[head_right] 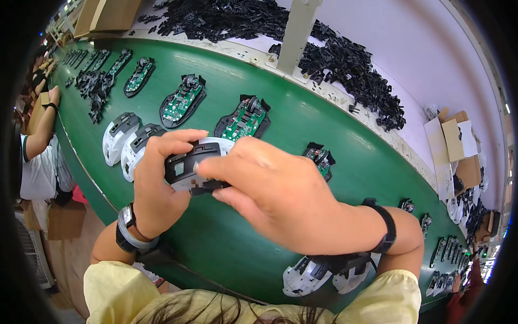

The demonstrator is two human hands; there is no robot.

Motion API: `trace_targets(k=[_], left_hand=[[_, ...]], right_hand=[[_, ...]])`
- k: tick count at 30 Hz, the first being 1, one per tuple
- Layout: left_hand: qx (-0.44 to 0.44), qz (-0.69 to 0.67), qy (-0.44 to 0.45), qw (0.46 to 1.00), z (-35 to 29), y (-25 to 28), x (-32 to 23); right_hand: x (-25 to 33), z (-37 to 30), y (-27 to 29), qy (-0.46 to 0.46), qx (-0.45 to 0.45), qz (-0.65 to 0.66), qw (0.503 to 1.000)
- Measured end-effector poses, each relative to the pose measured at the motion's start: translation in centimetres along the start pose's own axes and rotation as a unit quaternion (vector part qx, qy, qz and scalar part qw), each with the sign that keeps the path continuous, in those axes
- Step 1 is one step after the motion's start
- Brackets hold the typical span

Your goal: Assemble internal and external components of computer mice on a factory conveyor belt.

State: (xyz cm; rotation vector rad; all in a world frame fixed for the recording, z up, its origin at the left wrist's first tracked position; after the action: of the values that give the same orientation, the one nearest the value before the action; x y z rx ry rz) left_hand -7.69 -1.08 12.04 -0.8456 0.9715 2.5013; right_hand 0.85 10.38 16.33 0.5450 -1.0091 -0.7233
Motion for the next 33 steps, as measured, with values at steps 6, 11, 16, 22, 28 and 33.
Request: trace_targets(k=[6,11,16,22,28,33], left_hand=[[0.031,0.028,-0.045,0.998,-0.1,0.3,0.0],[0.089,0.087,-0.142,0.982,0.2,0.2,-1.7],[0.087,0.085,-0.191,0.974,0.1,0.6,-2.3],[-0.006,-0.051,-0.172,0.984,0.3,0.9,-1.5],[0.091,-0.198,0.053,0.975,0.5,-0.7,0.0],[0.052,-0.344,0.175,0.921,-0.2,-1.8,1.0]], right_hand=[[-0.1,-0.2,-0.3,0.05,-0.024,-0.073,0.996],[-0.2,-0.5,0.4,0.049,-0.014,-0.027,0.998],[-0.4,-1.1,-0.2,0.077,-0.019,-0.034,0.996],[-3.9,-2.5,-3.4,-0.142,0.05,0.235,0.96],[-4.8,-2.6,-4.1,-0.246,0.11,0.248,0.93],[-4.1,-1.9,-3.9,-0.198,0.091,0.226,0.949]])
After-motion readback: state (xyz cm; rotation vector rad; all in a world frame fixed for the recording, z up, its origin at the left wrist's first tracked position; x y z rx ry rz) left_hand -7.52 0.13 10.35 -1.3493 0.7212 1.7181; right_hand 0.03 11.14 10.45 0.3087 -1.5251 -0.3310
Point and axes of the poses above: each hand's wrist, its own z-axis towards the middle knuckle, its own y-axis out of the back of the hand, x = y × z, the point moved 7 cm from there along z, towards the middle knuckle, and after that the axes turned 6 degrees about -z, right-handed, at the moved point
